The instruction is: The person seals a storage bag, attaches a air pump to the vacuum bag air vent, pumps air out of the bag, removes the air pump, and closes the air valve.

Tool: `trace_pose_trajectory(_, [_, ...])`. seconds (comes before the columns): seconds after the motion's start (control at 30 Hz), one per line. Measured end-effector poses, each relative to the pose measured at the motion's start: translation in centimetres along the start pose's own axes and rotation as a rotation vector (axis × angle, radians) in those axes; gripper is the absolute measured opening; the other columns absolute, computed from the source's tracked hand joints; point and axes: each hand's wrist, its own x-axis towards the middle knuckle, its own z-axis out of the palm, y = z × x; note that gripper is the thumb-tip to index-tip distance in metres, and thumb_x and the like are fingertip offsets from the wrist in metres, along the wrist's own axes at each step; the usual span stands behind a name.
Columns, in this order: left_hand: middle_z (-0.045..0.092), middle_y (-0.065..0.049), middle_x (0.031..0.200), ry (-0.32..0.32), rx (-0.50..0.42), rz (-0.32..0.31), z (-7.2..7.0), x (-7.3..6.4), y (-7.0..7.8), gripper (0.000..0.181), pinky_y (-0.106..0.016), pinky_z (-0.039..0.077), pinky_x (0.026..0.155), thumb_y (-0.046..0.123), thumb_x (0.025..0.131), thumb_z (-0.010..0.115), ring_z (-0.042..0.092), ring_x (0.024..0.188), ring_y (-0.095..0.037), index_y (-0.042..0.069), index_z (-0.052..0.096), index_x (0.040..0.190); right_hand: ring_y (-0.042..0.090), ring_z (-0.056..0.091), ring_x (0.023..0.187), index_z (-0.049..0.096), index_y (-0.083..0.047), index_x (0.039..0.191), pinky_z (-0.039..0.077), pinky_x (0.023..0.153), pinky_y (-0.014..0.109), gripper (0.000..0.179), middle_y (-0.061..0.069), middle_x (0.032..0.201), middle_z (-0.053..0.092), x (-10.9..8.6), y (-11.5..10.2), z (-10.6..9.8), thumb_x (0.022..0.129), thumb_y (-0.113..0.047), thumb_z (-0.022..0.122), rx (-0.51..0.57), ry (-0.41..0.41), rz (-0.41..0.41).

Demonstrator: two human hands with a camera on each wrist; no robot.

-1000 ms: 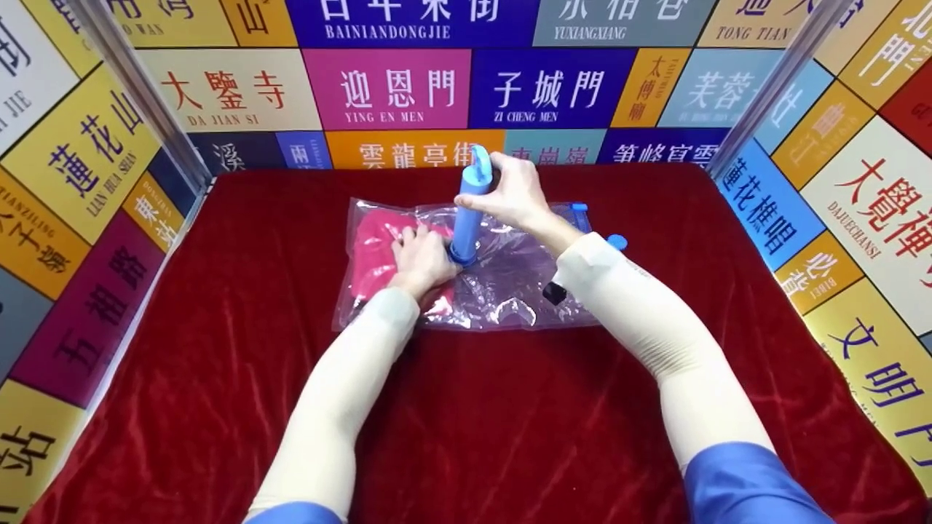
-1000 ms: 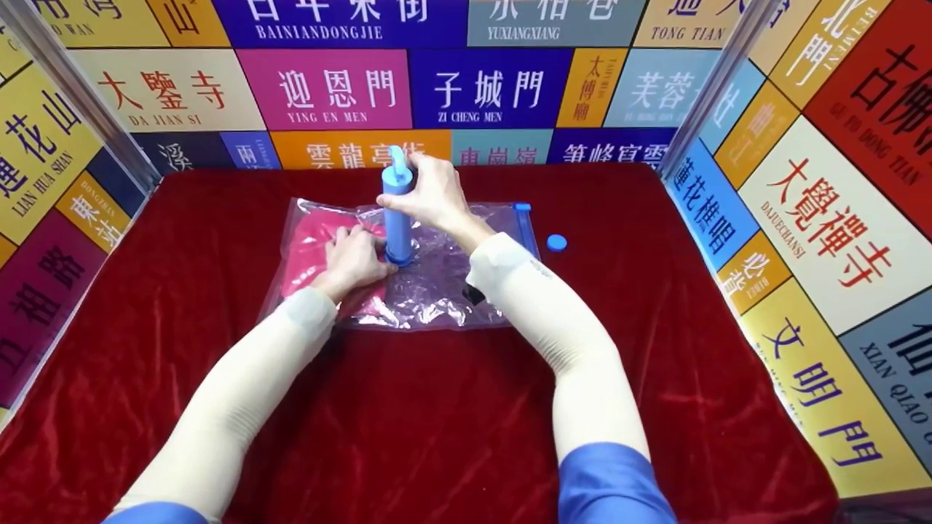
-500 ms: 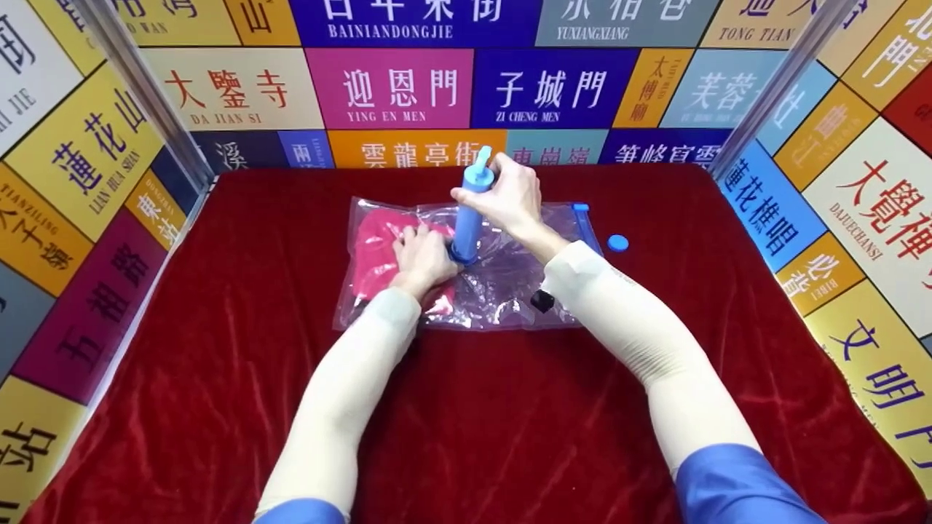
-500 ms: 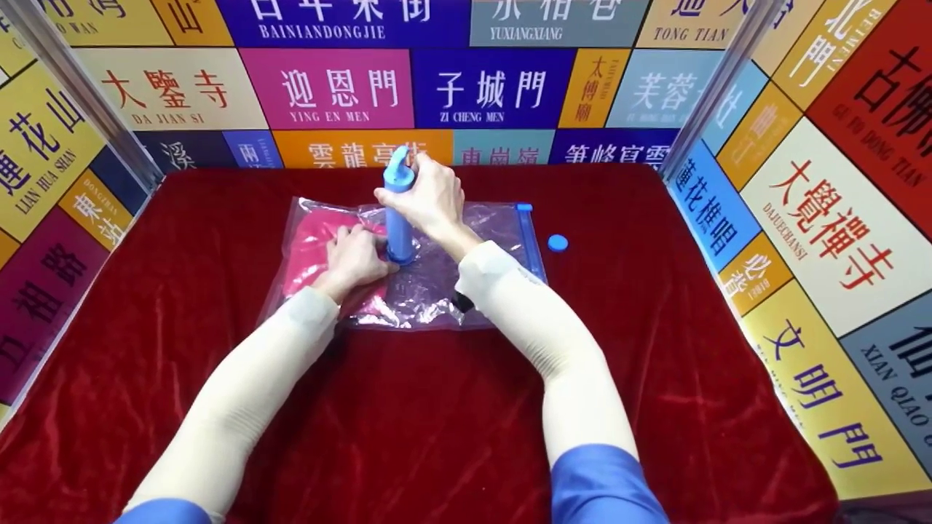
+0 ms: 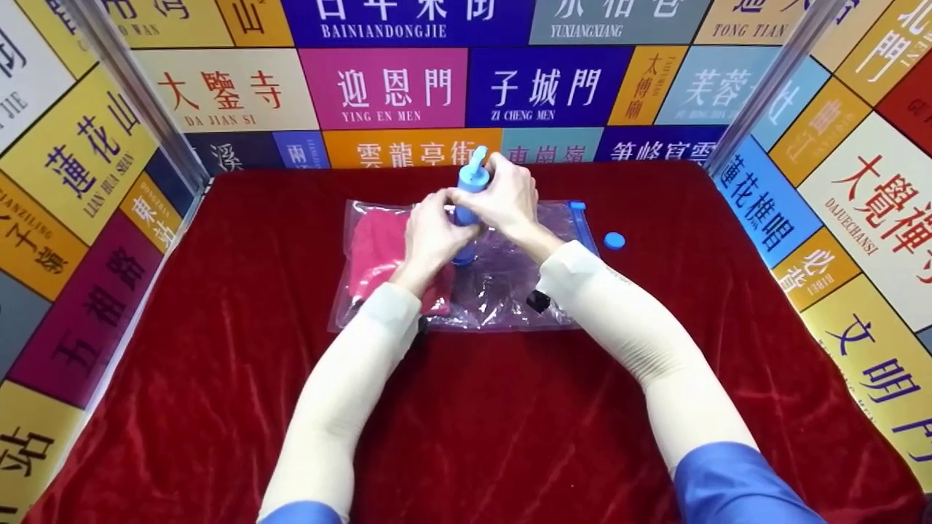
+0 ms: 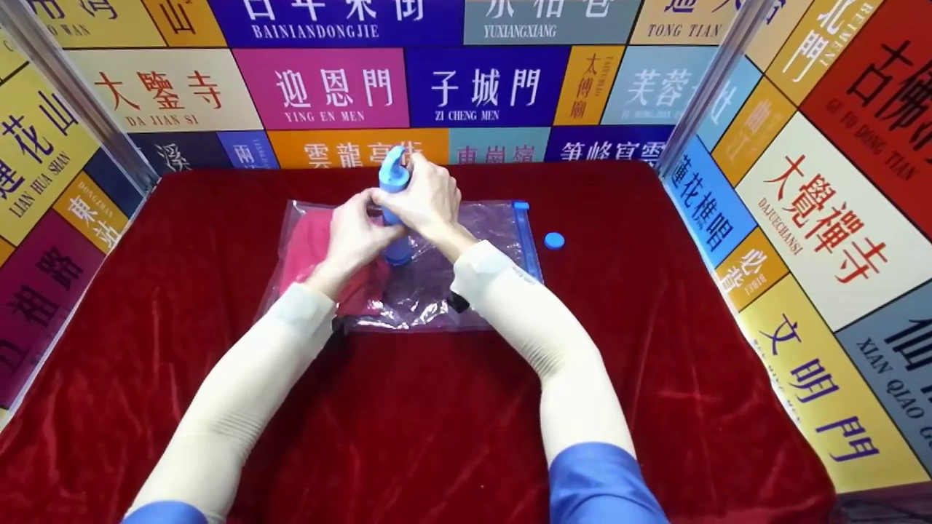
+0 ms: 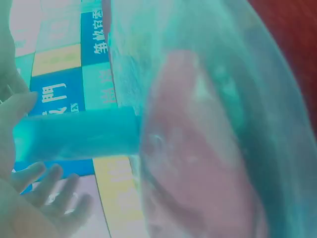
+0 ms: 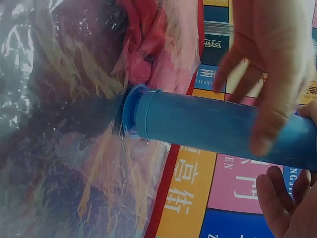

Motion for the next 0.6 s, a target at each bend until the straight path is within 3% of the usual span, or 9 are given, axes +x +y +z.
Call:
trace_pose_trajectory(0.13, [0.086,-0.008,0.118,0.097,-0.043,0.022,0.4,0.0,0.4,0.050,-0.049,0.065,0.097,0.042,0.083,0.094,0.081,0.110,-0.033,0.013,0.078,0.120,0.029,0.077,0.091,0.064,-0.018,0.095,0.058,0.074,0.044,0.066,0.004,0.095,0.082,-0.1,0.2,-0.1,0.071,-0.071,0.095,-0.001,0.001,-0.011])
trace_pose_trajectory(0.23, [0.087,-0.009,0.113,0.133,-0.048,0.020,0.6,0.0,0.3,0.046,-0.050,0.065,0.094,0.040,0.083,0.096,0.082,0.105,-0.035,0.013,0.080,0.117,0.028,0.077,0.091,0.065,-0.017,0.097,0.058,0.073,0.043,0.069,0.004,0.096,0.082,-0.2,0.3,-0.2,0.072,-0.074,0.094,0.001,-0.010,-0.022])
trace_pose_trajectory(0.4, [0.087,-0.012,0.107,0.133,-0.087,0.008,0.6,0.1,0.2,0.043,-0.051,0.065,0.090,0.040,0.083,0.095,0.082,0.100,-0.036,0.013,0.081,0.113,0.025,0.072,0.085,0.071,-0.015,0.104,0.052,0.072,0.036,0.071,0.006,0.092,0.079,-0.2,0.7,-0.7,0.072,-0.073,0.096,0.010,-0.043,-0.042])
trace_pose_trajectory(0.6, [0.087,-0.012,0.105,0.098,-0.089,-0.015,0.4,0.4,0.4,0.040,-0.050,0.066,0.089,0.034,0.082,0.094,0.083,0.098,-0.035,0.013,0.082,0.114,0.021,0.075,0.091,0.081,-0.013,0.121,0.055,0.079,0.028,0.063,0.009,0.103,0.085,0.2,0.8,-1.9,0.078,-0.054,0.101,0.127,-0.142,-0.095])
